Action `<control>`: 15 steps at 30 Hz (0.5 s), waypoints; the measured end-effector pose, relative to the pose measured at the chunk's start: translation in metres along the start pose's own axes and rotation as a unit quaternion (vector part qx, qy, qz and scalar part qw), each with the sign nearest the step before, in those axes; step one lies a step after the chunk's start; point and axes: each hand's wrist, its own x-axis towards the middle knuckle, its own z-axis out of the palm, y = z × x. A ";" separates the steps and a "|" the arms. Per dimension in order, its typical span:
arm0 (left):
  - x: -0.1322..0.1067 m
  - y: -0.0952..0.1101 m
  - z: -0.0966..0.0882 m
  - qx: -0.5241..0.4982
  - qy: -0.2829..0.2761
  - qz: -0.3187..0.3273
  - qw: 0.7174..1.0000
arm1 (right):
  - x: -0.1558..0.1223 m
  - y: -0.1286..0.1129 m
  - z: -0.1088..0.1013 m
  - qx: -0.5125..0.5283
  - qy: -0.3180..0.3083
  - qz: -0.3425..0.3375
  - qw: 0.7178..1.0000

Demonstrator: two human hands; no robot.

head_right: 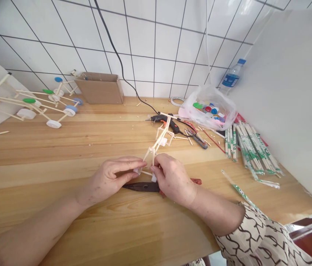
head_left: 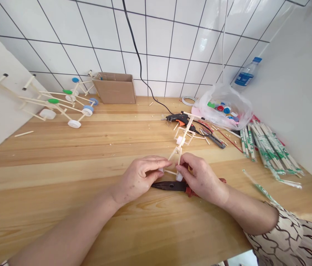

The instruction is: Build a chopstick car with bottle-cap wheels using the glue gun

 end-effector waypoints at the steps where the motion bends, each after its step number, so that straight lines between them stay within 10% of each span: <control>1: 0.000 0.000 0.000 0.000 0.000 0.001 1.000 | 0.000 0.000 0.000 0.000 0.000 0.000 1.000; 15: 0.001 0.001 0.000 0.008 0.000 -0.005 1.000 | 0.000 0.000 -0.001 -0.001 -0.002 0.008 1.000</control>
